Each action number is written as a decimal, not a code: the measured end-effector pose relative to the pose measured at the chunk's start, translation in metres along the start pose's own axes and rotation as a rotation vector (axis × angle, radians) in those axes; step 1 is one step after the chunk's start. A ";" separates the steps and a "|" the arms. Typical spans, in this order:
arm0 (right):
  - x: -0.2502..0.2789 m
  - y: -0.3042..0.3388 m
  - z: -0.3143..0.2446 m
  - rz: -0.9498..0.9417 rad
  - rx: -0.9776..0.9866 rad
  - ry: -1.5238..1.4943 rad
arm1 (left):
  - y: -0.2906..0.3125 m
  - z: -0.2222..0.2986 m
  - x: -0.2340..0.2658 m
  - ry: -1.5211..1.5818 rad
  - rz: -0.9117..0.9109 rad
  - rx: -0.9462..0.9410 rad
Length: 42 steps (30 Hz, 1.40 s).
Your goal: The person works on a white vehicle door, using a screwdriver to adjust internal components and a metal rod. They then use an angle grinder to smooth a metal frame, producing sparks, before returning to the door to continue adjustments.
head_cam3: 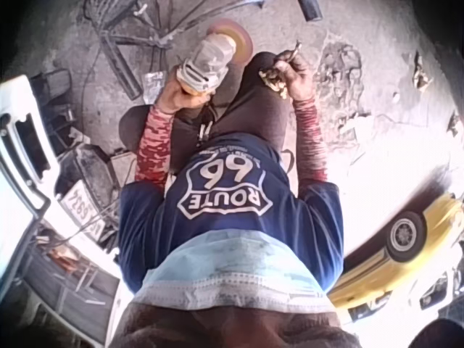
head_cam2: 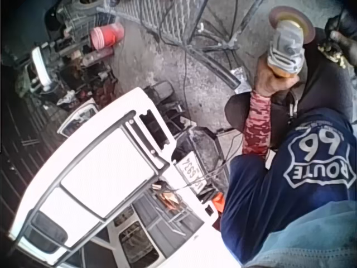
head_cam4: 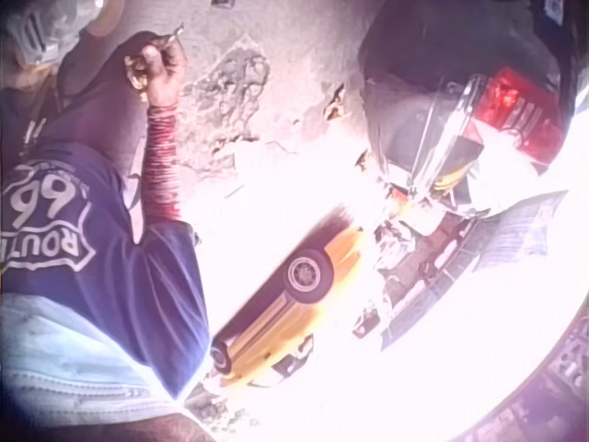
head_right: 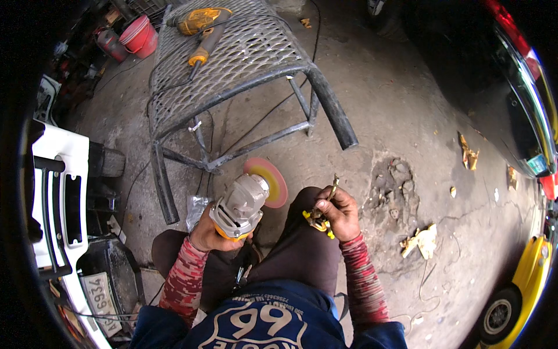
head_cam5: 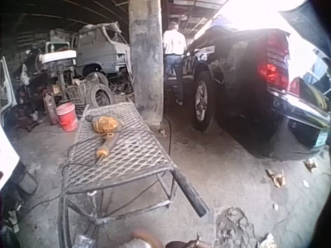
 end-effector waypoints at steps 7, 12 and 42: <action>-0.008 0.005 0.025 0.141 0.050 -0.311 | -0.001 0.001 -0.002 -0.014 0.033 -0.024; -0.004 0.015 0.020 0.203 -0.017 -0.237 | -0.001 0.000 -0.002 -0.012 0.024 -0.007; 0.010 -0.008 -0.071 -0.078 0.352 0.518 | -0.009 0.001 -0.001 -0.168 -0.144 -0.044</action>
Point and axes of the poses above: each hand's wrist, its own y-axis away from the middle knuckle, its own x-axis out of the back of the hand, z = x × y, the point moved 1 cm from there along -y, towards the middle knuckle, and after that the axes turned 7 degrees about -y, right-handed, at the moved point
